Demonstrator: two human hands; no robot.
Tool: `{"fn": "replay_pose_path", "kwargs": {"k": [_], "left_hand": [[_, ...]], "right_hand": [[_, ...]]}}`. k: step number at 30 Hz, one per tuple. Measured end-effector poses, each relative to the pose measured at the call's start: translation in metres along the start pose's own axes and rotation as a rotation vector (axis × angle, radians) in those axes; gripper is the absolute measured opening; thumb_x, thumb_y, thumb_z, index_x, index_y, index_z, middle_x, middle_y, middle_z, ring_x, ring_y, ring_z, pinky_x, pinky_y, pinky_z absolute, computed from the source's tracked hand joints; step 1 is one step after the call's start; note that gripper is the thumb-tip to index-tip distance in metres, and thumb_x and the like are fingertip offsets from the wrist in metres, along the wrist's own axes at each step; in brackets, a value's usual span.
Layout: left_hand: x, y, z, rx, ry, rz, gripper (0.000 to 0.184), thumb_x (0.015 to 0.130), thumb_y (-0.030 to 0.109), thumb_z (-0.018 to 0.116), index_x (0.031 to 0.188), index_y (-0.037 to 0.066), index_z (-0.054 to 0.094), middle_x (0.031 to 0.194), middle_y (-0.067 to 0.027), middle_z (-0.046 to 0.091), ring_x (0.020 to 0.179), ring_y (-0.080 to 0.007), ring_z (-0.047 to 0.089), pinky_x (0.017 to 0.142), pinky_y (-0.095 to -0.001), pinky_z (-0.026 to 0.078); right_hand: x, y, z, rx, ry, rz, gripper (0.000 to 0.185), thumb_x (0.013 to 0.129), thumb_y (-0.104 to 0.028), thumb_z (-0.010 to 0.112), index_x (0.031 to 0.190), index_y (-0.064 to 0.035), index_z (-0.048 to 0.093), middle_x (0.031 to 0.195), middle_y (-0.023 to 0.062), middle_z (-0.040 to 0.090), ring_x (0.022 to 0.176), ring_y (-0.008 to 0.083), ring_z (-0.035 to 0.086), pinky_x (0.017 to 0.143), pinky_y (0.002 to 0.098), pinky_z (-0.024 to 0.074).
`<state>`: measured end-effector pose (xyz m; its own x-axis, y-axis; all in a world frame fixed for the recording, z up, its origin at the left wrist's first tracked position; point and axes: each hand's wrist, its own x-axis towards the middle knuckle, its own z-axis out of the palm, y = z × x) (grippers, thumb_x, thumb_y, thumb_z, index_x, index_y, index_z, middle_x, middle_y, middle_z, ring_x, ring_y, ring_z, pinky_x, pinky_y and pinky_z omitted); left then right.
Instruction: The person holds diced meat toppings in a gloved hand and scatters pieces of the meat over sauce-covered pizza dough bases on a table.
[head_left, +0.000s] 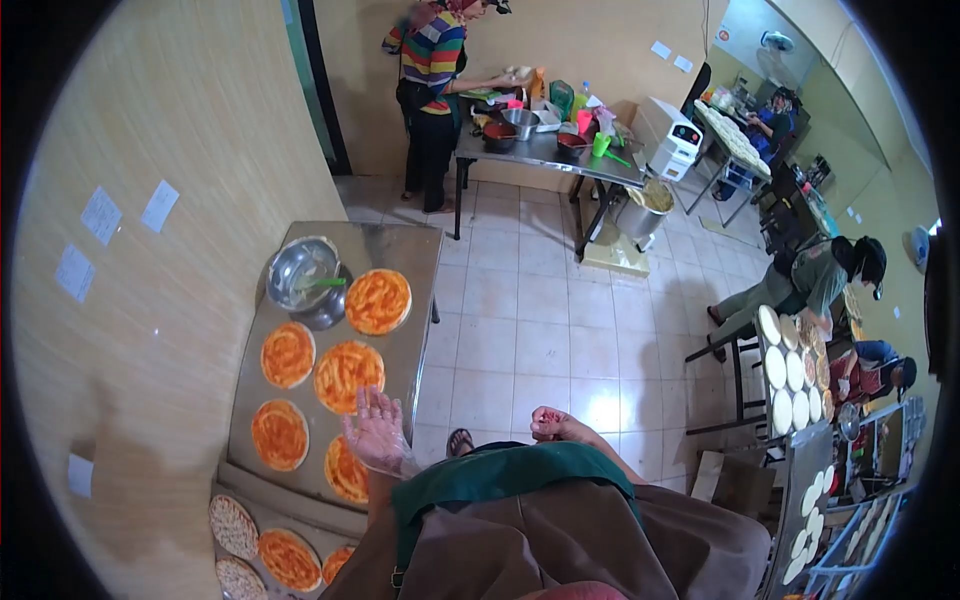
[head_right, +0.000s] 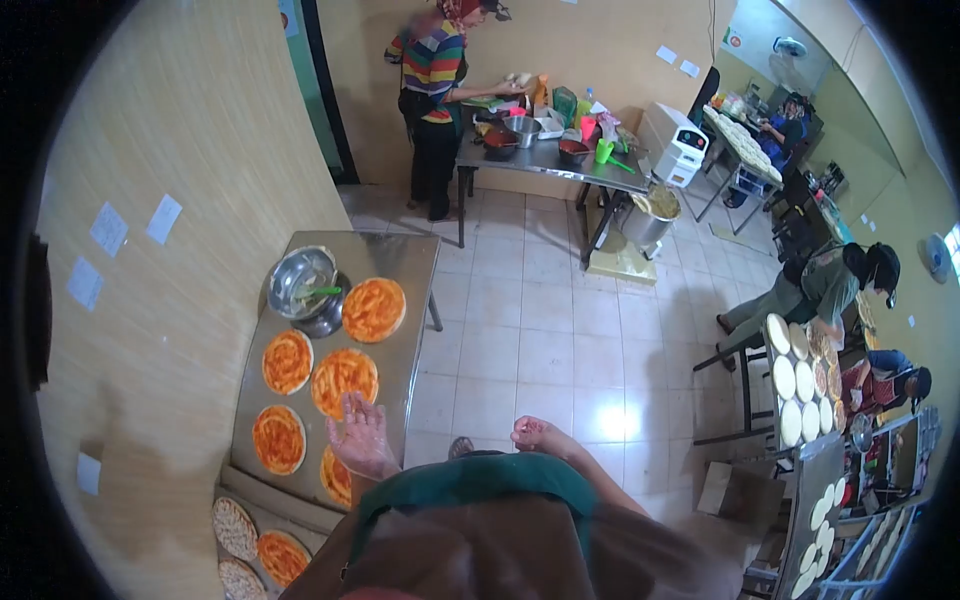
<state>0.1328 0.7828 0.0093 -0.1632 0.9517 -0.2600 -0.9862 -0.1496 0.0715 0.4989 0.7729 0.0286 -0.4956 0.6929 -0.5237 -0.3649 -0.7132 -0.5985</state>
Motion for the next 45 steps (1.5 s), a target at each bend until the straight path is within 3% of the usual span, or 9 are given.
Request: {"fn": "replay_pose_path", "kwargs": {"k": [12, 22, 28, 35, 38, 39, 42, 43, 45], "left_hand": [[0.175, -0.084, 0.067, 0.136, -0.035, -0.118, 0.064, 0.092, 0.052, 0.049, 0.141, 0.011, 0.043, 0.134, -0.0087, 0.052, 0.114, -0.023, 0.051, 0.104, -0.0455, 0.036], [0.275, -0.207, 0.121, 0.176, -0.003, -0.003, 0.067, 0.092, 0.058, 0.044, 0.144, 0.015, 0.04, 0.142, -0.0057, 0.044, 0.12, -0.0198, 0.045, 0.108, -0.043, 0.03], [0.314, -0.259, 0.125, 0.192, -0.038, -0.046, 0.068, 0.092, 0.058, 0.045, 0.144, 0.014, 0.04, 0.142, -0.0059, 0.044, 0.123, -0.0204, 0.045, 0.108, -0.0441, 0.03], [0.406, -0.32, 0.129, 0.308, -0.059, -0.193, 0.074, 0.092, 0.058, 0.043, 0.149, 0.012, 0.029, 0.145, -0.0063, 0.04, 0.125, -0.0214, 0.042, 0.109, -0.0437, 0.029], [0.463, -0.356, 0.155, 0.333, -0.013, -0.243, 0.074, 0.093, 0.056, 0.042, 0.15, 0.011, 0.028, 0.143, -0.006, 0.04, 0.126, -0.0215, 0.039, 0.11, -0.043, 0.026], [0.484, -0.368, 0.159, 0.322, -0.017, -0.253, 0.074, 0.093, 0.056, 0.042, 0.149, 0.011, 0.029, 0.143, -0.0063, 0.04, 0.127, -0.0214, 0.038, 0.11, -0.0429, 0.026], [0.556, -0.404, 0.172, 0.266, -0.035, -0.281, 0.072, 0.093, 0.055, 0.042, 0.148, 0.011, 0.031, 0.141, -0.0069, 0.041, 0.127, -0.0213, 0.037, 0.111, -0.0426, 0.024], [0.578, -0.416, 0.177, 0.234, -0.032, -0.296, 0.071, 0.093, 0.055, 0.042, 0.148, 0.01, 0.032, 0.141, -0.0072, 0.041, 0.127, -0.0213, 0.037, 0.111, -0.0425, 0.024], [0.627, -0.443, 0.198, 0.205, -0.052, -0.321, 0.07, 0.093, 0.054, 0.042, 0.147, 0.01, 0.034, 0.14, -0.0076, 0.042, 0.126, -0.0216, 0.038, 0.111, -0.0423, 0.025]], "right_hand": [[0.076, -0.134, -0.048, 0.117, 0.027, -0.011, 0.016, 0.087, -0.012, 0.071, 0.09, -0.0111, 0.055, 0.069, -0.0029, 0.048, 0.057, 0.0068, 0.042, 0.051, 0.0209, 0.0358], [0.158, -0.29, -0.143, 0.24, -0.205, 0.095, 0.038, 0.099, -0.04, 0.05, 0.075, -0.011, 0.05, 0.067, 0.0001, 0.046, 0.054, 0.0083, 0.036, 0.047, 0.0221, 0.0296], [0.184, -0.317, -0.203, 0.297, -0.051, 0.12, 0.039, 0.099, -0.041, 0.049, 0.073, -0.0119, 0.05, 0.067, 0.001, 0.047, 0.054, 0.011, 0.04, 0.051, 0.0248, 0.0332], [0.218, -0.343, -0.287, -0.063, 0.073, -0.135, 0.022, 0.09, -0.02, 0.069, 0.077, -0.0091, 0.056, 0.072, 0.0016, 0.059, 0.065, 0.0091, 0.053, 0.06, 0.0262, 0.043], [0.235, -0.39, -0.292, 0.006, 0.246, -0.031, 0.02, 0.088, -0.014, 0.071, 0.076, -0.009, 0.055, 0.071, -0.0003, 0.057, 0.064, 0.007, 0.052, 0.059, 0.025, 0.0414], [0.24, -0.41, -0.291, 0.059, 0.328, -0.036, 0.02, 0.091, -0.015, 0.067, 0.076, -0.0095, 0.054, 0.068, -0.0008, 0.053, 0.061, 0.0072, 0.049, 0.059, 0.0241, 0.0401], [0.283, -0.437, -0.385, 0.306, -0.101, -0.099, 0.021, 0.098, -0.022, 0.056, 0.081, -0.0091, 0.056, 0.067, 0.0002, 0.057, 0.064, 0.0136, 0.059, 0.066, 0.0254, 0.0494], [0.29, -0.452, -0.393, 0.401, -0.01, -0.068, 0.035, 0.101, -0.035, 0.047, 0.082, -0.009, 0.058, 0.067, 0.0029, 0.056, 0.069, 0.0171, 0.061, 0.069, 0.0293, 0.051], [0.305, -0.496, -0.407, 0.42, 0.064, -0.109, 0.039, 0.102, -0.038, 0.044, 0.082, -0.0087, 0.06, 0.07, 0.0056, 0.059, 0.074, 0.0194, 0.062, 0.07, 0.0325, 0.0508]]}}
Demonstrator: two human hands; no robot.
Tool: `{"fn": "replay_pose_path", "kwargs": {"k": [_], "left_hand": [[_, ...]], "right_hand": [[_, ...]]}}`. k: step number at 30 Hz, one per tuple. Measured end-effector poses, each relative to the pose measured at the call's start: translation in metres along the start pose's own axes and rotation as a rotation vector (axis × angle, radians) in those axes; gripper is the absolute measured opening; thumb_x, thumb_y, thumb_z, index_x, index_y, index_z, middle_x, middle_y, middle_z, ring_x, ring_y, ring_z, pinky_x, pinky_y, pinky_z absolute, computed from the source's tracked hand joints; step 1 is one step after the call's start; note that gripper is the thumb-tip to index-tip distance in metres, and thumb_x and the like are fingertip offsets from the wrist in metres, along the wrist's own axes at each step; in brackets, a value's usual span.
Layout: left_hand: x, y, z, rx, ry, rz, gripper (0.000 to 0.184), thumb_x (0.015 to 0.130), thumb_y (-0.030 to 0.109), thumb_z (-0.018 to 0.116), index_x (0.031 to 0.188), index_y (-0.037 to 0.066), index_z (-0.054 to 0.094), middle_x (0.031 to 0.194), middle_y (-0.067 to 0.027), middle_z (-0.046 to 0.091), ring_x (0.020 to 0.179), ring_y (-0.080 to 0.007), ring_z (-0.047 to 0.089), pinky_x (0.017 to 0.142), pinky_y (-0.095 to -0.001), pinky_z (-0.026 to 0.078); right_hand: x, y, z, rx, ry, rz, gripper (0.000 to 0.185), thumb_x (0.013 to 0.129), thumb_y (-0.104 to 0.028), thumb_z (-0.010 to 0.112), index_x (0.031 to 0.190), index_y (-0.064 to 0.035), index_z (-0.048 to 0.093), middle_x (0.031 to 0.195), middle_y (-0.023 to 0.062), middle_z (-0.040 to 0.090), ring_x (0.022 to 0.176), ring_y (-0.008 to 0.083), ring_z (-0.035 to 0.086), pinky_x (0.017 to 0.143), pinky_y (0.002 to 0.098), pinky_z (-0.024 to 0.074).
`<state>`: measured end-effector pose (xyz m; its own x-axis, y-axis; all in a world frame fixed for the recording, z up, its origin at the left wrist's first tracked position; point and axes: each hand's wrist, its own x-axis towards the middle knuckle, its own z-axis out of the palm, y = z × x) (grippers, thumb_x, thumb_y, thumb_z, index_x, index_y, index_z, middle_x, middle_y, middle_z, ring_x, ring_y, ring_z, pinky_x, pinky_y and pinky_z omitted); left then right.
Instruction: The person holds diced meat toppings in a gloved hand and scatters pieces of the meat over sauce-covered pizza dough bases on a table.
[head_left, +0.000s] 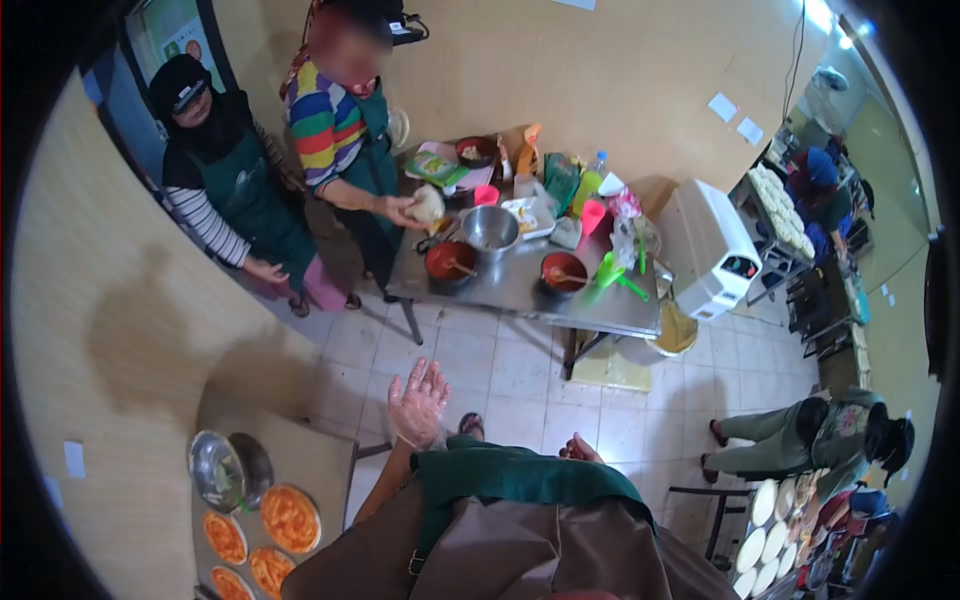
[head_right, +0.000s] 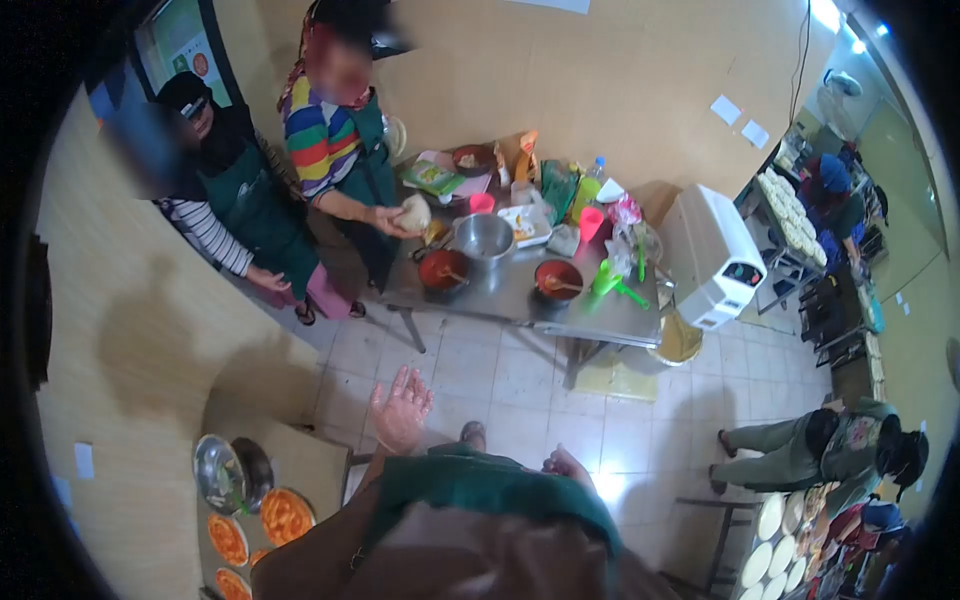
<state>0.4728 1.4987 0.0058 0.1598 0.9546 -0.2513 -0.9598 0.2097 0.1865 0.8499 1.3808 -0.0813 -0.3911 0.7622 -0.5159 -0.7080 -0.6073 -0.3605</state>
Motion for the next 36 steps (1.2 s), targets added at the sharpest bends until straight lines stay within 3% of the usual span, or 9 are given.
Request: {"fn": "replay_pose_path", "kwargs": {"k": [6, 9, 10, 13, 17, 23, 27, 32, 36], "left_hand": [[0.107, -0.01, 0.073, 0.037, -0.064, -0.084, 0.068, 0.093, 0.052, 0.044, 0.145, 0.009, 0.037, 0.136, -0.0095, 0.048, 0.117, -0.0226, 0.048, 0.107, -0.0423, 0.033], [0.137, -0.006, 0.085, 0.057, -0.118, -0.075, 0.069, 0.093, 0.053, 0.044, 0.146, 0.009, 0.036, 0.137, -0.0095, 0.048, 0.117, -0.0223, 0.048, 0.107, -0.0422, 0.033], [0.142, -0.006, 0.08, 0.063, -0.101, -0.068, 0.069, 0.094, 0.054, 0.043, 0.146, 0.009, 0.036, 0.137, -0.0091, 0.048, 0.118, -0.0225, 0.048, 0.108, -0.0426, 0.033], [0.149, -0.006, 0.08, 0.135, 0.036, 0.032, 0.071, 0.093, 0.056, 0.043, 0.147, 0.01, 0.035, 0.14, -0.0082, 0.046, 0.119, -0.021, 0.047, 0.108, -0.0421, 0.033], [0.142, -0.015, 0.06, 0.05, 0.008, 0.153, 0.063, 0.092, 0.052, 0.048, 0.142, 0.012, 0.044, 0.133, -0.0059, 0.058, 0.109, -0.0206, 0.059, 0.107, -0.0427, 0.034], [0.129, -0.057, 0.075, -0.022, 0.018, 0.449, 0.06, 0.094, 0.051, 0.045, 0.139, 0.012, 0.047, 0.133, -0.0093, 0.057, 0.115, -0.0231, 0.058, 0.104, -0.0442, 0.037], [0.131, -0.098, 0.09, -0.093, 0.031, 0.575, 0.059, 0.094, 0.049, 0.046, 0.14, 0.011, 0.045, 0.135, -0.01, 0.055, 0.116, -0.0245, 0.057, 0.105, -0.0472, 0.037], [0.13, -0.143, 0.098, -0.115, 0.085, 0.646, 0.058, 0.094, 0.048, 0.047, 0.14, 0.012, 0.045, 0.136, -0.009, 0.055, 0.116, -0.0238, 0.057, 0.106, -0.0481, 0.037], [0.125, -0.162, 0.101, -0.111, 0.122, 0.676, 0.058, 0.094, 0.047, 0.047, 0.14, 0.012, 0.045, 0.135, -0.0083, 0.055, 0.116, -0.0231, 0.057, 0.106, -0.0478, 0.037]], "right_hand": [[0.046, -0.041, -0.027, 0.045, 0.071, -0.001, 0.045, 0.102, -0.042, 0.04, 0.082, -0.0087, 0.063, 0.076, 0.0074, 0.063, 0.077, 0.0206, 0.061, 0.076, 0.0373, 0.0495], [0.052, -0.097, 0.071, 0.176, 0.269, -0.07, 0.04, 0.101, -0.037, 0.048, 0.072, -0.0105, 0.055, 0.066, 0.0039, 0.055, 0.055, 0.0116, 0.041, 0.052, 0.0278, 0.0398], [0.062, -0.109, 0.078, 0.107, 0.271, -0.12, 0.032, 0.1, -0.037, 0.049, 0.079, -0.0127, 0.052, 0.068, 0.0001, 0.048, 0.055, 0.0111, 0.04, 0.048, 0.0228, 0.0333], [0.081, -0.165, 0.107, 0.019, 0.181, -0.014, 0.027, 0.098, -0.036, 0.055, 0.086, -0.0119, 0.05, 0.072, -0.0019, 0.045, 0.058, 0.0061, 0.039, 0.044, 0.0185, 0.0271], [0.131, -0.227, 0.126, -0.267, -0.021, 0.005, 0.016, 0.095, -0.023, 0.061, 0.091, -0.0108, 0.052, 0.076, -0.0025, 0.046, 0.06, 0.0044, 0.04, 0.043, 0.0172, 0.026], [0.204, -0.32, 0.148, -0.415, -0.212, 0.189, 0.008, 0.094, -0.016, 0.061, 0.095, -0.0126, 0.054, 0.081, -0.0034, 0.047, 0.058, 0.0014, 0.039, 0.04, 0.0123, 0.0267], [0.236, -0.361, 0.161, -0.43, -0.319, 0.21, 0.016, 0.095, -0.023, 0.062, 0.091, -0.0111, 0.051, 0.077, -0.0036, 0.045, 0.056, 0.0018, 0.037, 0.04, 0.0142, 0.0273], [0.26, -0.401, 0.169, -0.445, -0.363, 0.181, 0.05, 0.097, -0.054, 0.047, 0.069, -0.0124, 0.046, 0.06, -0.0027, 0.039, 0.049, 0.0052, 0.034, 0.039, 0.0185, 0.0218], [0.294, -0.458, 0.17, -0.386, -0.197, 0.059, 0.058, 0.095, -0.063, 0.039, 0.062, -0.0147, 0.04, 0.053, -0.004, 0.033, 0.044, 0.0084, 0.031, 0.039, 0.0231, 0.0211]]}}
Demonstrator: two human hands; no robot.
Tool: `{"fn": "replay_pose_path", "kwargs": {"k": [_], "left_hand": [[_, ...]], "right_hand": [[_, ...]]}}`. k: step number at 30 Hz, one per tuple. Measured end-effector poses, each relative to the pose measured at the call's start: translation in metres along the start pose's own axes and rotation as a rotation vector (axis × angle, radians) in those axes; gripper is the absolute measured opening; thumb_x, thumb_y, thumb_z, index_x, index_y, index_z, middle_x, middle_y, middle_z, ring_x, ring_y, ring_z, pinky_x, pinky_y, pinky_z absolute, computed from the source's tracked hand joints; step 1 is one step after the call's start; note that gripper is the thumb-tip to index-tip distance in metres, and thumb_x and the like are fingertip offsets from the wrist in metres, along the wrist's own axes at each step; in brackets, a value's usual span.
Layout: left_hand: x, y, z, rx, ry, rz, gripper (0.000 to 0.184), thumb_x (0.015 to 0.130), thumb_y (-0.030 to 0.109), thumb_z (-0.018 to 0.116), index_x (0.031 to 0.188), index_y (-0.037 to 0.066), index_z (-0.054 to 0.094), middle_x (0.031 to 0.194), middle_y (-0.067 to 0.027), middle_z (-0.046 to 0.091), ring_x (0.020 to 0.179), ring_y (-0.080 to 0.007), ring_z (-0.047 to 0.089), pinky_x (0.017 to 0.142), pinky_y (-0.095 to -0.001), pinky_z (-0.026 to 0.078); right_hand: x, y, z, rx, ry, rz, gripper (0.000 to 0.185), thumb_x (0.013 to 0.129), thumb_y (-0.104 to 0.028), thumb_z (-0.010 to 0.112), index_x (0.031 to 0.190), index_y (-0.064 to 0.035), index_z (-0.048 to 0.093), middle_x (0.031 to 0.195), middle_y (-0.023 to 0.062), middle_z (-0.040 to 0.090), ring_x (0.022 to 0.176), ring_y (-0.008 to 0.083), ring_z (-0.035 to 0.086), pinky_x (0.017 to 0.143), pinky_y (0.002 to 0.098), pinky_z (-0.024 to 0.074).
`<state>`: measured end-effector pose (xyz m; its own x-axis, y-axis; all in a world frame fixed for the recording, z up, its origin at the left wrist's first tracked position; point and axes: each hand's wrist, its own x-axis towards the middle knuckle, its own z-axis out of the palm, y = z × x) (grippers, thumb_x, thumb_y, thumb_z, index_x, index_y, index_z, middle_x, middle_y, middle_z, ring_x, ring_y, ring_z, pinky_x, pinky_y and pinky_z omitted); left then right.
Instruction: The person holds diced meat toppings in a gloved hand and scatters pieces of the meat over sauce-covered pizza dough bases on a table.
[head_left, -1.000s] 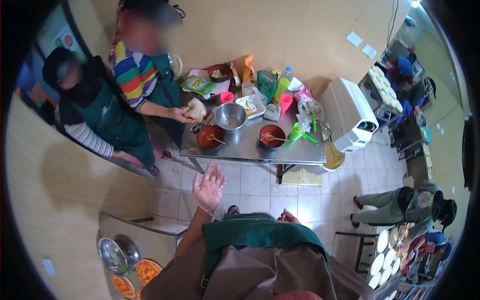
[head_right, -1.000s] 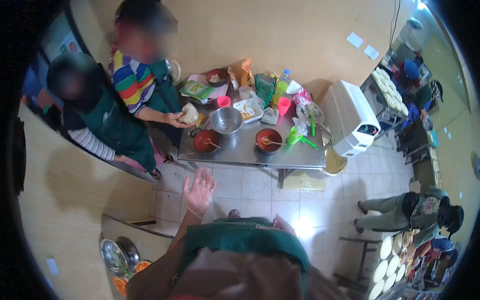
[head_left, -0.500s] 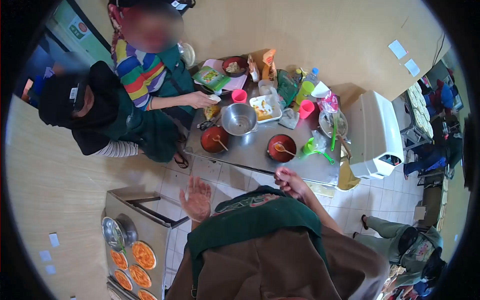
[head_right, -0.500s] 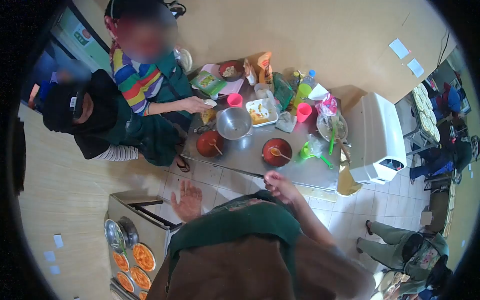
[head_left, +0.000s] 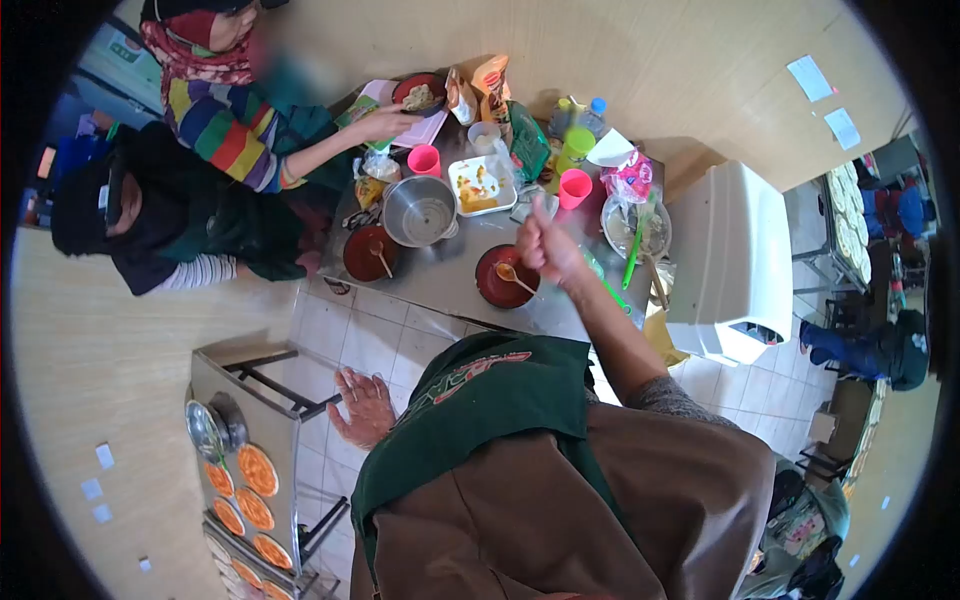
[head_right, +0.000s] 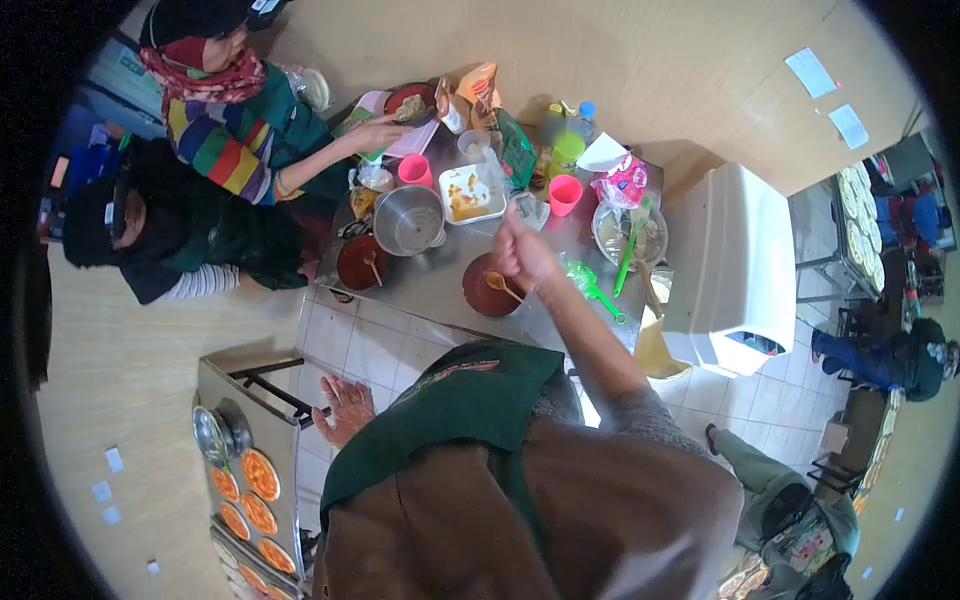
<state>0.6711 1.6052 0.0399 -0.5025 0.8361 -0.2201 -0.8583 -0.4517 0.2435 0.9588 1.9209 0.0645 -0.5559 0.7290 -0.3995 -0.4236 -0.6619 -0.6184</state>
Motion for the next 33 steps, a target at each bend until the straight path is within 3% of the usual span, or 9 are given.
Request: {"fn": "replay_pose_path", "kwargs": {"k": [3, 9, 19, 33], "left_hand": [[-0.008, -0.006, 0.001, 0.005, 0.008, 0.027, 0.058, 0.094, 0.047, 0.048, 0.14, 0.012, 0.045, 0.134, -0.008, 0.055, 0.116, -0.0228, 0.057, 0.106, -0.047, 0.037], [-0.02, -0.011, 0.01, 0.022, -0.003, 0.097, 0.057, 0.093, 0.046, 0.05, 0.139, 0.012, 0.046, 0.135, -0.0072, 0.054, 0.116, -0.0221, 0.057, 0.106, -0.0455, 0.037], [-0.058, -0.016, -0.007, -0.016, 0.168, 0.2, 0.058, 0.09, 0.044, 0.054, 0.137, 0.012, 0.047, 0.136, -0.0066, 0.054, 0.113, -0.0216, 0.058, 0.103, -0.0452, 0.039], [-0.064, -0.007, -0.015, -0.003, 0.131, 0.291, 0.058, 0.092, 0.045, 0.052, 0.139, 0.011, 0.045, 0.135, -0.0071, 0.054, 0.114, -0.0218, 0.057, 0.105, -0.0458, 0.038]], "right_hand": [[0.026, -0.05, -0.033, -0.139, 0.18, -0.232, 0.057, 0.095, -0.063, 0.041, 0.06, -0.0177, 0.036, 0.053, -0.0055, 0.033, 0.042, 0.0085, 0.029, 0.037, 0.0247, 0.0193], [0.072, -0.12, -0.089, -0.267, 0.362, -0.3, 0.057, 0.094, -0.064, 0.044, 0.06, -0.0191, 0.032, 0.052, -0.0062, 0.028, 0.04, 0.0072, 0.024, 0.036, 0.0249, 0.0143], [0.111, -0.112, -0.135, -0.277, 0.516, -0.313, 0.054, 0.092, -0.06, 0.053, 0.06, -0.0183, 0.037, 0.049, -0.0051, 0.032, 0.035, 0.0098, 0.028, 0.034, 0.0265, 0.018], [0.126, -0.126, -0.13, -0.387, 0.616, -0.399, 0.055, 0.093, -0.053, 0.056, 0.055, -0.0177, 0.039, 0.046, -0.0037, 0.036, 0.033, 0.0106, 0.033, 0.032, 0.0274, 0.0242]]}}
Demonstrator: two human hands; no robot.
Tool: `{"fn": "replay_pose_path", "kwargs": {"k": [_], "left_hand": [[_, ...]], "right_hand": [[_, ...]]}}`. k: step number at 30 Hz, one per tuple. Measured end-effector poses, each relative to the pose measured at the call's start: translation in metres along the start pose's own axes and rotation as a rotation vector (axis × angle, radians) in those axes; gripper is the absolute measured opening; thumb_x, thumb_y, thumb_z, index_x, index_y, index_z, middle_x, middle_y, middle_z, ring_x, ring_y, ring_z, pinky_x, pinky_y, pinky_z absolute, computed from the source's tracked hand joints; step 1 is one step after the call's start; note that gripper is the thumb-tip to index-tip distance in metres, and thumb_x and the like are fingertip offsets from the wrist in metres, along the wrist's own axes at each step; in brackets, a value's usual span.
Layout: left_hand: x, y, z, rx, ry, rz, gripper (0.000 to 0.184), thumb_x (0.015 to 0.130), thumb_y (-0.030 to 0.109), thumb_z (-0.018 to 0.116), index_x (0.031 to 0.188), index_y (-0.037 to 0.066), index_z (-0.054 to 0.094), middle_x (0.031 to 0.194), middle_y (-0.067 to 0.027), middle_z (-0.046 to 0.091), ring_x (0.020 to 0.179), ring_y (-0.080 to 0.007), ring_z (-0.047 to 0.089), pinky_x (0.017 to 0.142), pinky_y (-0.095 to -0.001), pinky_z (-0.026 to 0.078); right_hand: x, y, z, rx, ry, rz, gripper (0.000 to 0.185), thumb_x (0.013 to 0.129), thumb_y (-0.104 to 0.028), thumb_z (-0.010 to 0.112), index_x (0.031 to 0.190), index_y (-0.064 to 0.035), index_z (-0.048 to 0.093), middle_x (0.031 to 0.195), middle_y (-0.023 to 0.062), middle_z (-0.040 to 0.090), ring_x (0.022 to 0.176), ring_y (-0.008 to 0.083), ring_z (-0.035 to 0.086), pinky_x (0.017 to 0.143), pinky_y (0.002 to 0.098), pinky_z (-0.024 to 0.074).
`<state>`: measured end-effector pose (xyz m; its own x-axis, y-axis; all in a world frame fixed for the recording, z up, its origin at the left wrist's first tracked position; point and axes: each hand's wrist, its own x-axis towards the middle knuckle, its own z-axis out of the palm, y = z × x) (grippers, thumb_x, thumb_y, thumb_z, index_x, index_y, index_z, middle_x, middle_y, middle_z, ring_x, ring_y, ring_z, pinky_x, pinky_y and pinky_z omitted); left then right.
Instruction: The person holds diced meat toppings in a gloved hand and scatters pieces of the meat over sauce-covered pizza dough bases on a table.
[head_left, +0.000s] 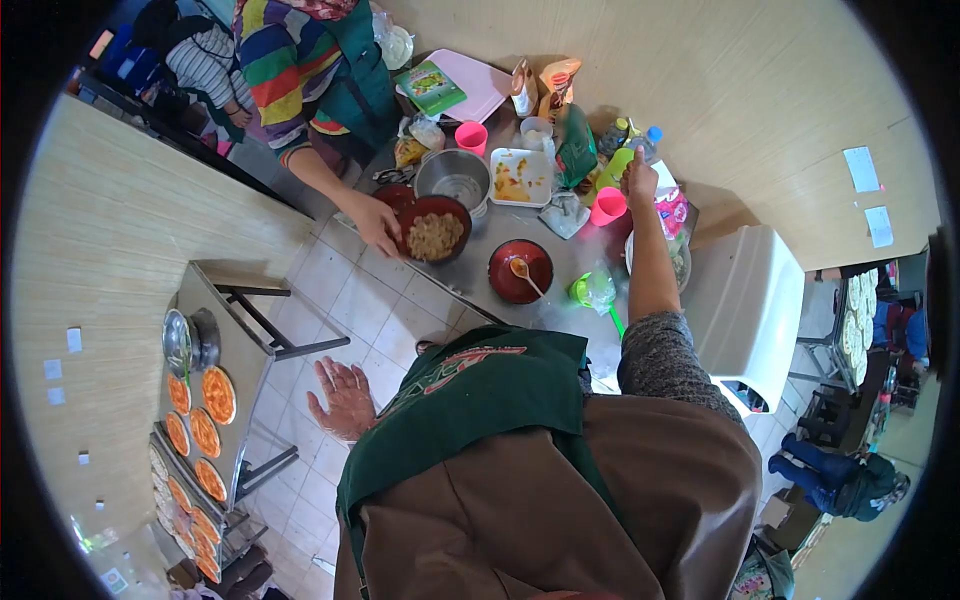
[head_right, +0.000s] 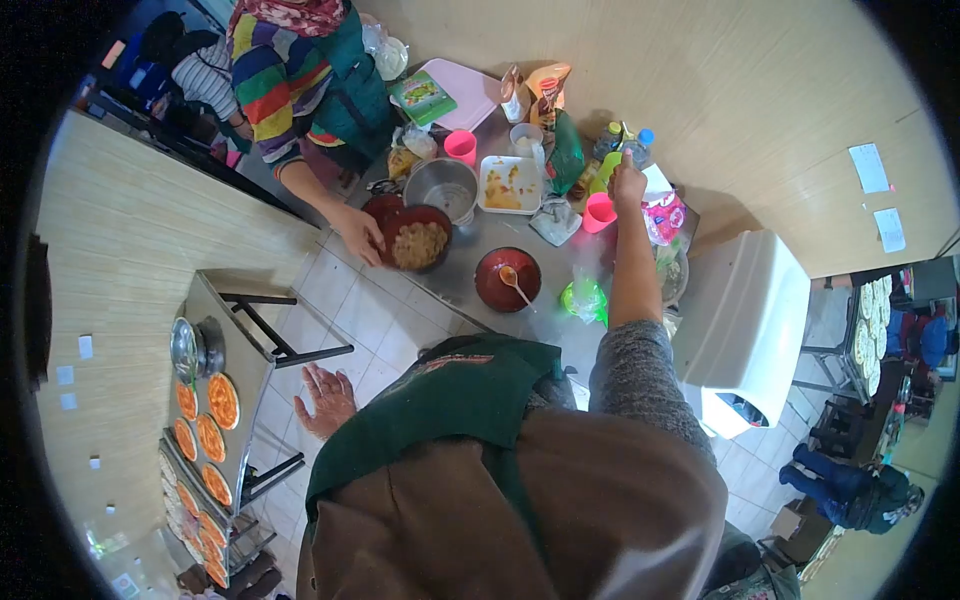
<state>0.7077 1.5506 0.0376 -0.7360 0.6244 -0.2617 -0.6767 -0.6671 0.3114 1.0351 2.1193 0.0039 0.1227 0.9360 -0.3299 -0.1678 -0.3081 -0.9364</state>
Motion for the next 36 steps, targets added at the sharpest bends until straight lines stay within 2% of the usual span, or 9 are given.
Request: {"fn": "replay_pose_path", "kwargs": {"k": [22, 25, 36], "left_hand": [[0.012, -0.014, 0.005, 0.008, -0.014, -0.016, 0.059, 0.091, 0.047, 0.051, 0.138, 0.011, 0.047, 0.137, -0.0071, 0.052, 0.113, -0.0212, 0.057, 0.106, -0.0451, 0.037], [0.015, -0.016, 0.01, 0.007, -0.033, -0.025, 0.058, 0.092, 0.046, 0.051, 0.137, 0.01, 0.048, 0.136, -0.0075, 0.053, 0.113, -0.0215, 0.057, 0.107, -0.045, 0.036], [0.018, -0.018, 0.015, 0.008, 0.01, -0.025, 0.057, 0.092, 0.045, 0.053, 0.137, 0.01, 0.048, 0.137, -0.0075, 0.054, 0.114, -0.0215, 0.057, 0.106, -0.0441, 0.037]], "right_hand": [[0.016, 0.009, -0.001, -0.039, 0.041, -0.068, 0.051, 0.095, -0.049, 0.055, 0.059, -0.0149, 0.045, 0.049, -0.0031, 0.039, 0.036, 0.01, 0.036, 0.033, 0.027, 0.0263], [0.015, 0.009, 0.001, -0.028, 0.038, -0.087, 0.052, 0.095, -0.049, 0.055, 0.058, -0.0163, 0.042, 0.048, -0.0042, 0.036, 0.034, 0.0086, 0.031, 0.032, 0.0261, 0.0234], [0.005, 0.01, 0.002, -0.026, 0.053, -0.084, 0.052, 0.098, -0.047, 0.051, 0.056, -0.0178, 0.037, 0.047, -0.0042, 0.032, 0.033, 0.0094, 0.028, 0.032, 0.0271, 0.0208]]}}
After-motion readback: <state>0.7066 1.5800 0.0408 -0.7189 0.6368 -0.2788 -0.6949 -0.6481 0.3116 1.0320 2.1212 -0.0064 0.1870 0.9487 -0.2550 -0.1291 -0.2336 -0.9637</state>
